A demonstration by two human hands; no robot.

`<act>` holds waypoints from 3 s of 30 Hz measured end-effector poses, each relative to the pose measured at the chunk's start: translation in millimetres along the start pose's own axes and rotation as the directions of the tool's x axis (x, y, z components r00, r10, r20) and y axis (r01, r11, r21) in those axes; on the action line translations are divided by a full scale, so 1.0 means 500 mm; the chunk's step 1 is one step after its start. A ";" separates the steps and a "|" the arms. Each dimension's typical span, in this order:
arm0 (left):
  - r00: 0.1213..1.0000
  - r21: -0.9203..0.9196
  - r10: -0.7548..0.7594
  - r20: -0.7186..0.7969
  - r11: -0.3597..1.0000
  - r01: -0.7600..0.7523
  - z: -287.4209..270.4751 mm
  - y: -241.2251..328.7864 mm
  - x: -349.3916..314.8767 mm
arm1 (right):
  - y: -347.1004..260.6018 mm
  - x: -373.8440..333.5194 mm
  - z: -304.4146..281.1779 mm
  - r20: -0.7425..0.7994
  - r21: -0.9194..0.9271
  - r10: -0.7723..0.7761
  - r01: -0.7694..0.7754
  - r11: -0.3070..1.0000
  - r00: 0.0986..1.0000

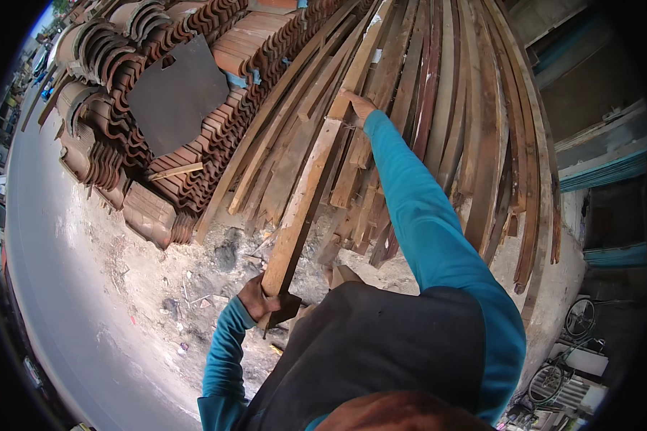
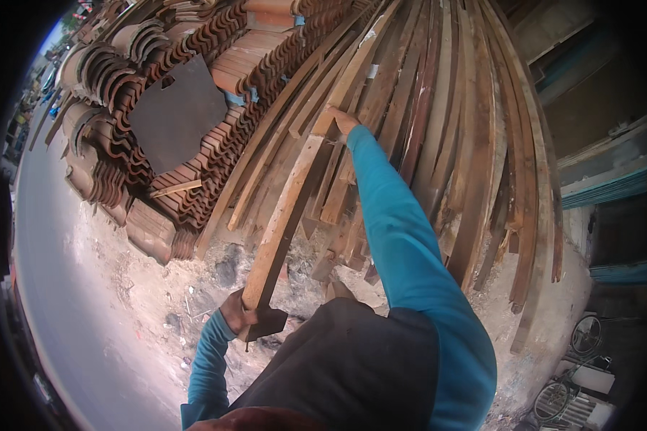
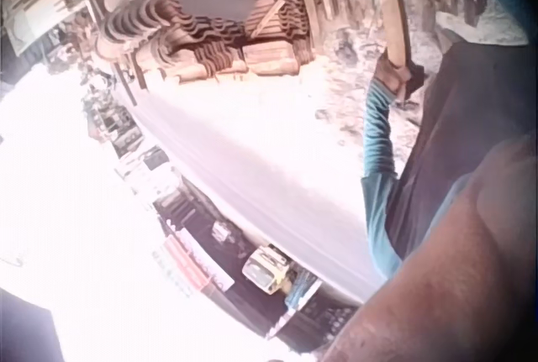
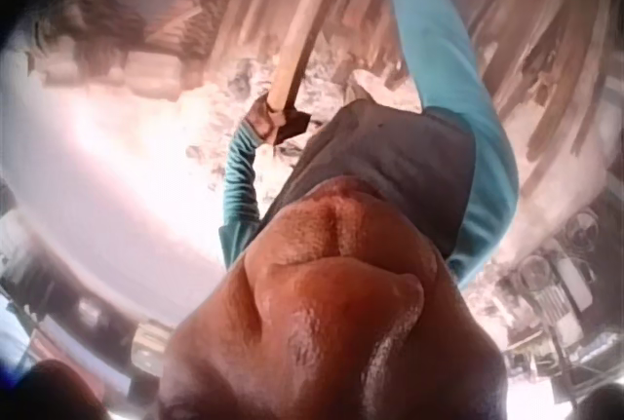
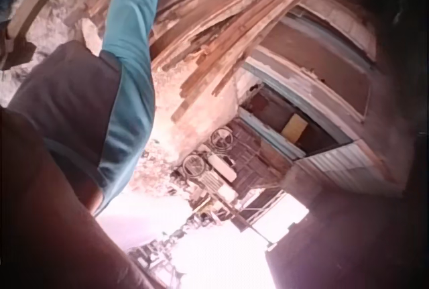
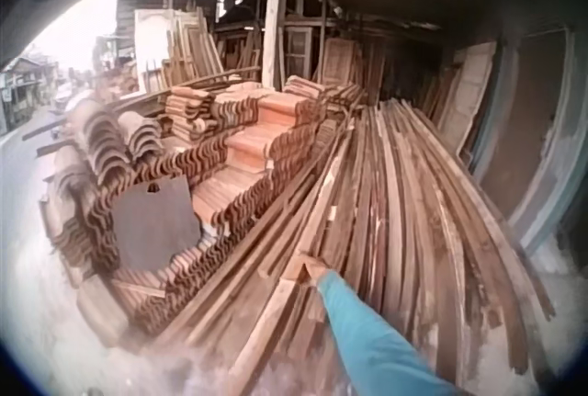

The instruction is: The person selects a piece of wood from a pile, moves it to a workbench, and then hammers several nails into it to secure it to another piece of wood.

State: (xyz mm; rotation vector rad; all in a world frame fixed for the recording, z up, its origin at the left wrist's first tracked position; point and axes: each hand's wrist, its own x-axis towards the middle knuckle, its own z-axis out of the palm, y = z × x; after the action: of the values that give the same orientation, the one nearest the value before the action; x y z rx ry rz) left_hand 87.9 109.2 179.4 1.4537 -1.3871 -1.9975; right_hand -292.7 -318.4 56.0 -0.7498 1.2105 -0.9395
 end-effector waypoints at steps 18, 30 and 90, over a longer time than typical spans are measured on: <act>0.938 0.106 -0.340 0.070 0.937 0.332 0.069 -0.327 -0.471 | 0.346 -0.503 0.284 -0.166 0.043 -0.204 0.214 0.976 0.965; 0.942 0.199 -0.251 -0.223 0.934 0.296 0.121 -0.272 -0.358 | 0.373 -0.501 0.242 0.024 0.019 -0.054 0.054 0.998 0.998; 0.433 0.323 0.067 -0.899 0.769 0.552 0.141 -0.797 -0.903 | 0.275 -0.762 0.475 0.066 0.402 -0.142 0.104 0.910 0.988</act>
State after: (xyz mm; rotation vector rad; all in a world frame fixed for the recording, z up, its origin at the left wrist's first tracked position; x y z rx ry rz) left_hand 335.7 657.1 102.2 2.5802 -1.2885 -0.4971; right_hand -66.4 82.6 147.9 -0.5395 0.8565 -1.1975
